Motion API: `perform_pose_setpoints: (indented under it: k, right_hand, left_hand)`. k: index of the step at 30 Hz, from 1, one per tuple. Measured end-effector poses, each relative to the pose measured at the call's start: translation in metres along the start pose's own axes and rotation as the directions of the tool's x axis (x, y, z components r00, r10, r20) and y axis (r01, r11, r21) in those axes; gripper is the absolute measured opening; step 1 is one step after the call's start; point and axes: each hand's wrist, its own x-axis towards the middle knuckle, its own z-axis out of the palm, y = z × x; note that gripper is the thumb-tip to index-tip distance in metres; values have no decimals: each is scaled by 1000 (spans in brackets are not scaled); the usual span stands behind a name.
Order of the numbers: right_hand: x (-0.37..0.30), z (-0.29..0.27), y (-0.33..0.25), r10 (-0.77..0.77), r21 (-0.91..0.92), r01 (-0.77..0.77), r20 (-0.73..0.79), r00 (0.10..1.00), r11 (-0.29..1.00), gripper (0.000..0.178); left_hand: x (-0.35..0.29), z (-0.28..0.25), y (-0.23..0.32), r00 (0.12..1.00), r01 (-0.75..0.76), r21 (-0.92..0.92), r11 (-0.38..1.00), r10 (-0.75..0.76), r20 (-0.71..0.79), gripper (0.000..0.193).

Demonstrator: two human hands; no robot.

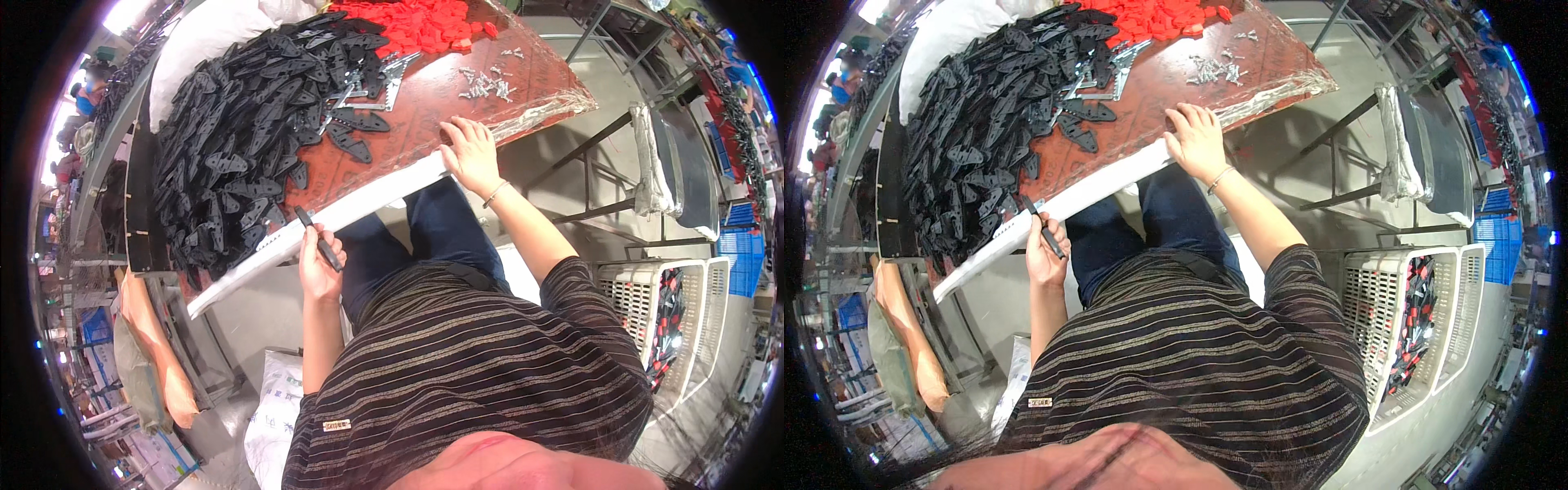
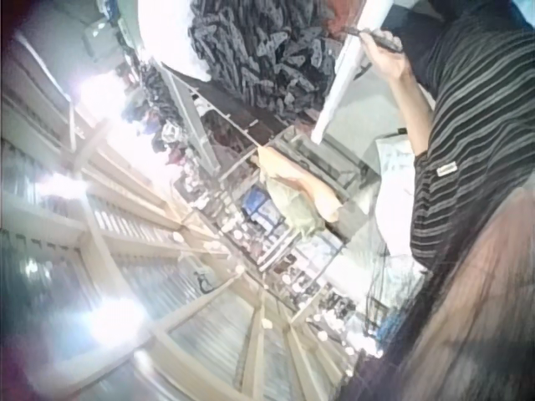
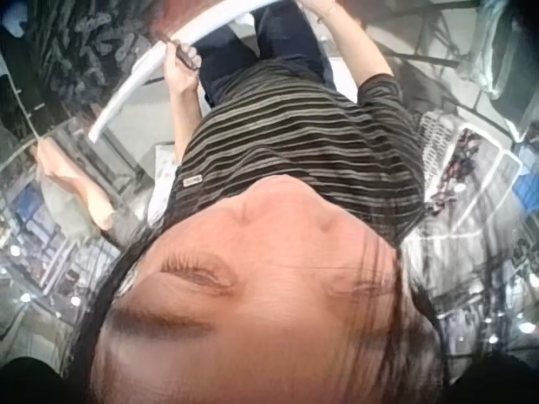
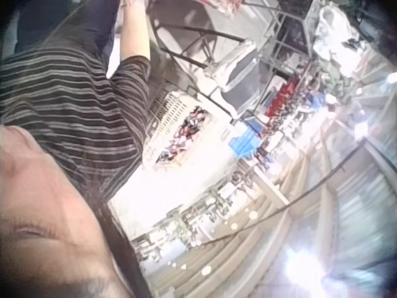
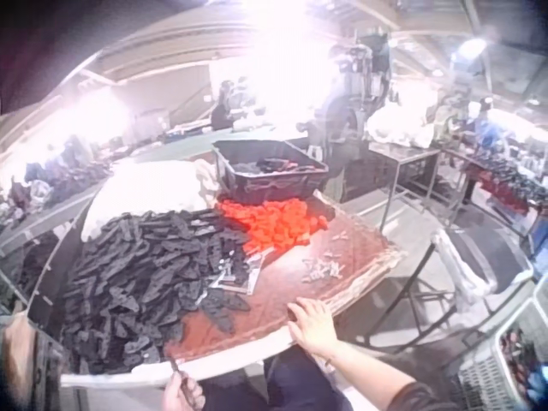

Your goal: The person assembles small black plastic parts with red inserts and metal screws at a workbench. They pick up each component, insert the red piece into the black part, and secure it with a screw, repeating the process for multiple units.

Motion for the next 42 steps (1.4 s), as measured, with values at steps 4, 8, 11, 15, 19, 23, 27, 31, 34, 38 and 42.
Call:
perform_pose_setpoints:
  k: [4, 8, 11, 15, 19, 23, 27, 31, 34, 38, 42]
  right_hand:
    - [1, -4, 6, 36, 105, -43, 68, 997, 994, 42]
    - [41, -30, 57, 384, 464, -350, 23, 923, 814, 33]
    - [92, -42, 135, 399, 97, -394, -43, 916, 914, 21]
    - [114, -20, 204, 163, -143, -130, 249, 955, 981, 18]
    - [119, -9, 216, 106, -177, -53, 303, 947, 983, 14]
    - [125, -20, 194, 166, -188, -122, 244, 955, 975, 11]
    - [122, -29, 109, 365, 564, -491, 329, 871, 664, 8]
    - [89, -26, -20, 30, 719, -670, 677, 735, 182, 15]
    - [72, -13, -71, -30, 754, -655, 655, 755, -41, 12]
    - [59, -9, -94, 19, 783, -621, 620, 784, 42, 12]
    - [51, -9, -99, 71, 776, -630, 631, 772, -43, 11]
  left_hand:
    - [7, 19, -9, 1000, 29, 75, 997, -29, -11, 23]
    - [24, 38, 0, 1000, -11, 206, 978, 17, -26, 21]
    - [47, 51, 2, 999, 48, 236, 970, -45, -16, 29]
    - [85, 76, -13, 990, 117, 138, 984, -127, 66, 35]
    - [102, 96, -18, 995, 21, 197, 980, -41, 96, 31]
    - [101, 92, -19, 996, 41, 202, 979, -56, 72, 31]
    - [101, 81, -23, 996, 12, 279, 960, -35, 78, 27]
    - [94, 85, -25, 997, -16, 279, 960, -7, 79, 23]
    - [84, 86, -20, 996, -62, 341, 938, 38, 77, 24]
    - [72, 79, -12, 993, -112, 357, 928, 92, 72, 24]
    - [65, 76, -14, 992, -108, 343, 933, 81, 94, 24]
